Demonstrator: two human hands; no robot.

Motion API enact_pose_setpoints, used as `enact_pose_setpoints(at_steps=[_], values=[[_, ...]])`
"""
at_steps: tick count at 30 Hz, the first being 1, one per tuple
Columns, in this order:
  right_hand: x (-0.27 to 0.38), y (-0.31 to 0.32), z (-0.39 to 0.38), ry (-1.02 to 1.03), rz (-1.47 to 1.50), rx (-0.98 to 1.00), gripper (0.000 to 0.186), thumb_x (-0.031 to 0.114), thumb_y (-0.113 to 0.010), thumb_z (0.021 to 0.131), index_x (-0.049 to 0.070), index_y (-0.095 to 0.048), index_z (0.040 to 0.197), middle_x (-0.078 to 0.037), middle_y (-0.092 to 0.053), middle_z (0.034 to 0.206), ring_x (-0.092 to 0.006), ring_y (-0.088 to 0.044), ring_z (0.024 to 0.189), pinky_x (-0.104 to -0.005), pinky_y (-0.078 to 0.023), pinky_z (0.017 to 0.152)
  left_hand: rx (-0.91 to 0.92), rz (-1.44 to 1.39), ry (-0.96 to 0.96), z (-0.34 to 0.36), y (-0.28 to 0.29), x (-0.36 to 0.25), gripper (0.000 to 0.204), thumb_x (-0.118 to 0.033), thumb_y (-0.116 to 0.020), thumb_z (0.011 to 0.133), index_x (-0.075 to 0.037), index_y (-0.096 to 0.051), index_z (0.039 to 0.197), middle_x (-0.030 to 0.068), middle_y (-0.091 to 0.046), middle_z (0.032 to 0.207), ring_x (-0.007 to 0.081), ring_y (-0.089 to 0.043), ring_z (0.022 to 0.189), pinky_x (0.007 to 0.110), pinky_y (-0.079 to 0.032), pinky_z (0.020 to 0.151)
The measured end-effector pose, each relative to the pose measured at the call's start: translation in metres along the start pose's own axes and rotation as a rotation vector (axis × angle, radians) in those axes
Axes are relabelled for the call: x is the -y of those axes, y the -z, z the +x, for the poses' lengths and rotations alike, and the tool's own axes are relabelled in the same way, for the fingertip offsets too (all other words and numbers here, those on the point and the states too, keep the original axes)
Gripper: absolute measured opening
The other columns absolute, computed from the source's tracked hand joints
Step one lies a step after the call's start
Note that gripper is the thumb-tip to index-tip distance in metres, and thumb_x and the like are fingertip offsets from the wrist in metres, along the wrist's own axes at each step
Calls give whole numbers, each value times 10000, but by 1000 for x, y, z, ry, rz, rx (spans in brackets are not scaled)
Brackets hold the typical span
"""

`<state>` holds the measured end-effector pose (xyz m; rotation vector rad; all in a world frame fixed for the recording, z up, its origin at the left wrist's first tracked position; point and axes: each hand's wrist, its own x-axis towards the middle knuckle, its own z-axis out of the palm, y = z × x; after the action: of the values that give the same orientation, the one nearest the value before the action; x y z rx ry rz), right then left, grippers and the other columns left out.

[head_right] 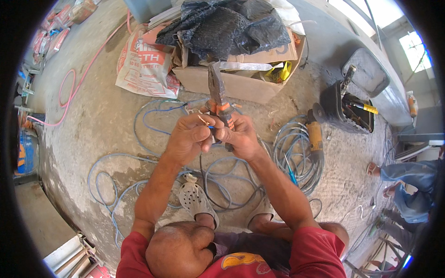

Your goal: The person strips the insulation from a blue electrical cord using pliers, then uses a screwdriver to attach the wires to a white multi-socket power strip. The person continues to strip and connect wires to the power strip throughout the clip.

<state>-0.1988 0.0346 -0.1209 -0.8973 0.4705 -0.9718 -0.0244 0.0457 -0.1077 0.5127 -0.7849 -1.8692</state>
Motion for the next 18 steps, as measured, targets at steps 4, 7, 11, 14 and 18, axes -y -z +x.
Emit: enact_pose_setpoints(at_steps=[4,7,11,14,18], values=[[-7,-7,3,6,99,-71,580,341,-740,889,-42,-559,1284,-44,-662,914,-133,-613,807,-287,-483,752,-122,98,-91,1,-3,7,270,-178,-714,915,14,-708,1106,53,-712,896,74,-580,620,207,-450,527],[-15,-11,3,27,126,-177,529,320,-725,906,-30,-571,1271,-24,-629,836,-124,-584,762,-283,-473,721,-255,159,-157,7,-9,14,268,-177,-709,921,13,-712,1110,40,-711,890,63,-570,631,205,-459,550],[-16,-22,4,82,156,-277,476,308,-717,916,-13,-592,1245,-5,-606,816,-108,-551,749,-277,-450,701,-290,171,-194,9,-12,17,264,-176,-707,922,14,-717,1105,41,-718,921,59,-567,638,208,-471,574],[-13,-25,6,82,130,-325,464,310,-719,916,-6,-601,1234,0,-603,825,-104,-549,761,-271,-440,708,-300,156,-228,11,-14,19,265,-183,-706,925,17,-719,1098,54,-724,951,60,-567,641,209,-478,582],[-6,-29,9,75,92,-324,443,312,-723,913,2,-613,1209,-3,-605,842,-104,-549,780,-270,-436,714,-218,-72,-300,14,-11,19,267,-196,-706,927,21,-721,1081,64,-727,962,60,-567,648,203,-484,595]])
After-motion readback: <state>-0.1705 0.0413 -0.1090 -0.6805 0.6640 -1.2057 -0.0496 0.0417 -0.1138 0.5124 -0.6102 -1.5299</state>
